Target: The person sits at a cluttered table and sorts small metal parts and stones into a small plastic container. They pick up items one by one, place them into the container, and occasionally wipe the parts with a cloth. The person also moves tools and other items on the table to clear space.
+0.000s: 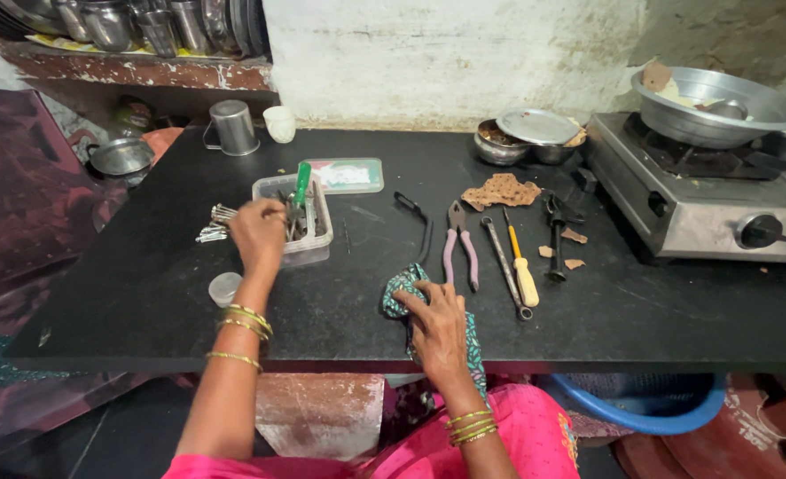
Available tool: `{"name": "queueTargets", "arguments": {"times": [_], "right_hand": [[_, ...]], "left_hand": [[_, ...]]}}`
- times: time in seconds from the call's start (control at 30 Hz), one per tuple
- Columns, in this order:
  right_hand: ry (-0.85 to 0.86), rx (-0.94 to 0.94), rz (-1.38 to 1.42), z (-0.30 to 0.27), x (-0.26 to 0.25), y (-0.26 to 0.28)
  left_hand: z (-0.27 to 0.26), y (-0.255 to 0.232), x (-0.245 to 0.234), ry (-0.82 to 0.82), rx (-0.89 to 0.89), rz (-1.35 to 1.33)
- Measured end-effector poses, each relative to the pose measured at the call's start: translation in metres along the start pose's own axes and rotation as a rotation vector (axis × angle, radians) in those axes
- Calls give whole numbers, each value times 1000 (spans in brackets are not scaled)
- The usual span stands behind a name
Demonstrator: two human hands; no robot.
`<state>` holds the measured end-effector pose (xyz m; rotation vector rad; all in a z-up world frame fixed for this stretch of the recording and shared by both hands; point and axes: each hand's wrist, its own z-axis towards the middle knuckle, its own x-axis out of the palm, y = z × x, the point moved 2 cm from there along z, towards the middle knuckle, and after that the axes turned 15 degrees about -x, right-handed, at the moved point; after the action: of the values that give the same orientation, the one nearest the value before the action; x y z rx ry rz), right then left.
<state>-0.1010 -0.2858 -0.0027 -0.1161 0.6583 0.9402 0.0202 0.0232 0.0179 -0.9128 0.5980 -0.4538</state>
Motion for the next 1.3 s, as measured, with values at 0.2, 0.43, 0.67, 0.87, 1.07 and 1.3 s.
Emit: {"name": "queueTargets", "arguments": {"times": [0.2, 0.43, 0.67, 0.87, 1.07, 1.3], "right_hand": [[-10, 5, 4, 0, 0, 1], [6, 31, 11, 1, -1, 1], [-25, -2, 17, 0, -2, 1], [-12, 11, 25, 0, -2, 1], [-11, 13, 18, 1, -2, 1], [-17, 2, 12, -1, -1, 2]], "left_hand": [[33, 18, 6, -205, 156, 34], [58, 55, 49, -171, 156, 132], [56, 52, 43, -38, 179, 107], [44, 25, -9, -28, 27, 28], [10, 18, -77, -9, -157, 24], [-56, 25, -107, 157, -145, 552]]}}
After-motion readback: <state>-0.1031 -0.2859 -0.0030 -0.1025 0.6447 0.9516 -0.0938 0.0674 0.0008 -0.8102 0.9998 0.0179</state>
